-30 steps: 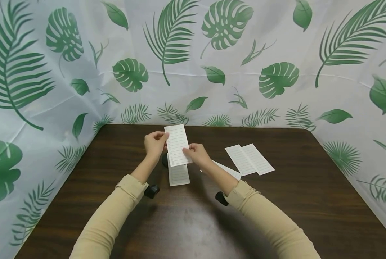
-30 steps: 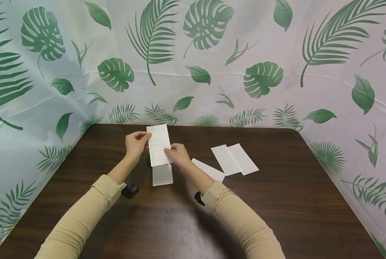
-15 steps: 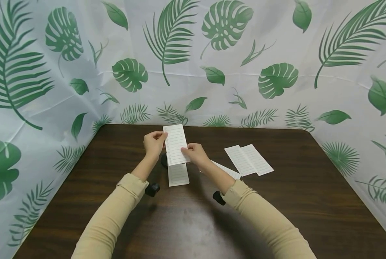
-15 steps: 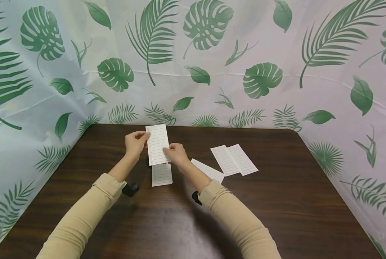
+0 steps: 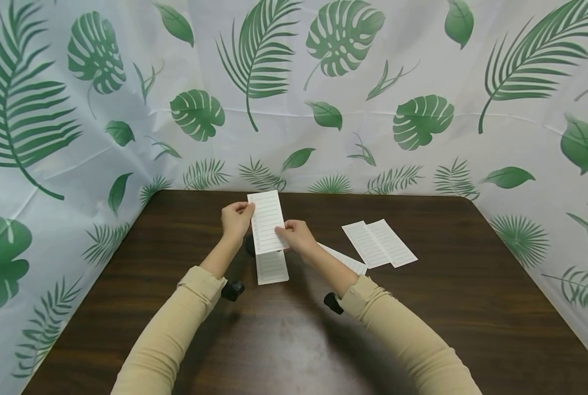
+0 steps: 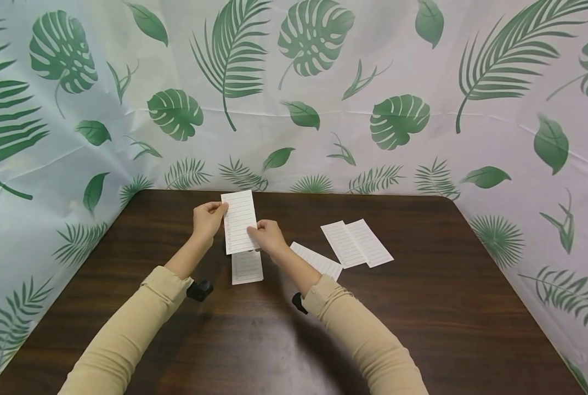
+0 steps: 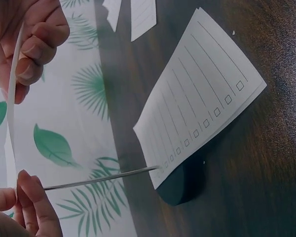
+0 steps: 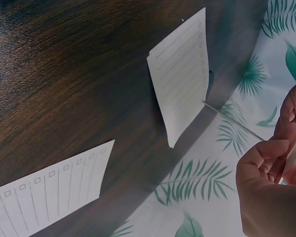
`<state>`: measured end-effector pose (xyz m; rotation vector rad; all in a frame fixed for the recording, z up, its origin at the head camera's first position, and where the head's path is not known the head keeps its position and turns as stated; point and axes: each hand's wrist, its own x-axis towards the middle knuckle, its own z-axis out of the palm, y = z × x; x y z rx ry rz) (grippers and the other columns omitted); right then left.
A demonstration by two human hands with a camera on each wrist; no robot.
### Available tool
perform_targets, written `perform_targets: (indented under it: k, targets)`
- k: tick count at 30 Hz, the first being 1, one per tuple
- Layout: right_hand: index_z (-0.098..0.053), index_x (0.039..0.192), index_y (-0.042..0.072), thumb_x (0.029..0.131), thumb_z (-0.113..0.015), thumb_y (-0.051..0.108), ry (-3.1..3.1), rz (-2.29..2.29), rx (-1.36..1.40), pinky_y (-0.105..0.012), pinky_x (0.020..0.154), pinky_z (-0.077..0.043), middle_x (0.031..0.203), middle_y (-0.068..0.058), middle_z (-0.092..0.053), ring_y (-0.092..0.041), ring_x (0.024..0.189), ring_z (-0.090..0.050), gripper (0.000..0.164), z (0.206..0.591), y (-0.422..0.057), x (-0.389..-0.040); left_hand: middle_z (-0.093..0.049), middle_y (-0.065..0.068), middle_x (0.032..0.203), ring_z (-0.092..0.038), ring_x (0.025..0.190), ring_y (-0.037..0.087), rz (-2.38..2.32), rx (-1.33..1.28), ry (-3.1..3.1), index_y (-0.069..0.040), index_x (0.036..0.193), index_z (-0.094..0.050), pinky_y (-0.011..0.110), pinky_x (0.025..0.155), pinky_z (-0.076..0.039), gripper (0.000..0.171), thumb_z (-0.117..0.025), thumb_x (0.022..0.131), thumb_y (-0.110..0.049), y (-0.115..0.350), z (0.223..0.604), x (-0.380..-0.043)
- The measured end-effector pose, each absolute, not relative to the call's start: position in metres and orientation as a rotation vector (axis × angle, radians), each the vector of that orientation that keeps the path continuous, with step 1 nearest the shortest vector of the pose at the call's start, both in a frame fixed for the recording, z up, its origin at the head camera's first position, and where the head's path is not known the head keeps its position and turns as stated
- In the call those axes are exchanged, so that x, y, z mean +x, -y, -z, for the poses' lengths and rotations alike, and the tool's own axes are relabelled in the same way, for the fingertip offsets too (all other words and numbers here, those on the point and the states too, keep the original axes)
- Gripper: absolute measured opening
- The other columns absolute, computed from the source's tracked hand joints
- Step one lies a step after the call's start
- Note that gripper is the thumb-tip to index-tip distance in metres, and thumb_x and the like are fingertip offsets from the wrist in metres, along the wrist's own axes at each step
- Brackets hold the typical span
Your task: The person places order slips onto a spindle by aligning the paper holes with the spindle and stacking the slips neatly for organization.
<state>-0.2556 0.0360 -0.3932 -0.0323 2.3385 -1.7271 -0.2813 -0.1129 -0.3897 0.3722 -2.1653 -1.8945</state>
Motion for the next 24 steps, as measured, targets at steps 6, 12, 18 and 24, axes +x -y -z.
perform_targets:
  k: [6, 12, 18, 24]
  targets:
    - [-0.062, 0.099, -0.009, 0.095, -0.054, 0.012, -2.327, 1.732, -0.034, -0.019, 0.048, -0.047, 0.088, -0.018, -0.069, -0.009, 0.060, -0.057, 0.023, 0.3915, -0.0353, -0.2540, -0.063, 0.006, 0.075, -0.046, 0.046, 0.001, 1.969, 0.389, 2.149, 0.011, 0.107, -0.064, 0.012, 0.040, -0.040, 0.027, -0.060, 0.089, -0.010, 0.1148, 0.3889, -0.2816]
    - [-0.062, 0.100, -0.009, 0.096, -0.052, 0.013, -2.297, 1.733, -0.035, -0.021, 0.049, -0.048, 0.079, -0.010, -0.065, -0.009, 0.059, -0.057, 0.024, 0.3938, -0.0369, -0.2552, -0.063, 0.005, 0.083, -0.050, 0.056, 0.001, 2.030, 0.422, 2.174, 0.008, 0.110, -0.064, 0.012, 0.043, -0.044, 0.029, -0.060, 0.091, -0.014, 0.1168, 0.3883, -0.2826]
    - [-0.062, 0.101, -0.008, 0.096, -0.053, 0.015, -2.286, 1.711, -0.008, -0.024, 0.054, -0.049, 0.079, -0.007, -0.062, -0.010, 0.062, -0.056, 0.025, 0.3951, -0.0386, -0.2581, -0.056, -0.004, 0.071, -0.054, 0.055, 0.003, 2.155, 0.480, 2.129, 0.006, 0.112, -0.064, 0.014, 0.046, -0.048, 0.030, -0.059, 0.093, -0.016, 0.1204, 0.3870, -0.2816]
    - [-0.062, 0.094, -0.005, 0.096, -0.053, 0.016, -2.282, 1.671, 0.027, -0.028, 0.058, -0.050, 0.075, -0.004, -0.059, -0.010, 0.061, -0.055, 0.023, 0.3979, -0.0408, -0.2599, -0.056, -0.003, 0.069, -0.055, 0.058, 0.006, 2.158, 0.483, 2.139, 0.007, 0.111, -0.064, 0.018, 0.052, -0.052, 0.029, -0.059, 0.093, -0.015, 0.1218, 0.3862, -0.2821]
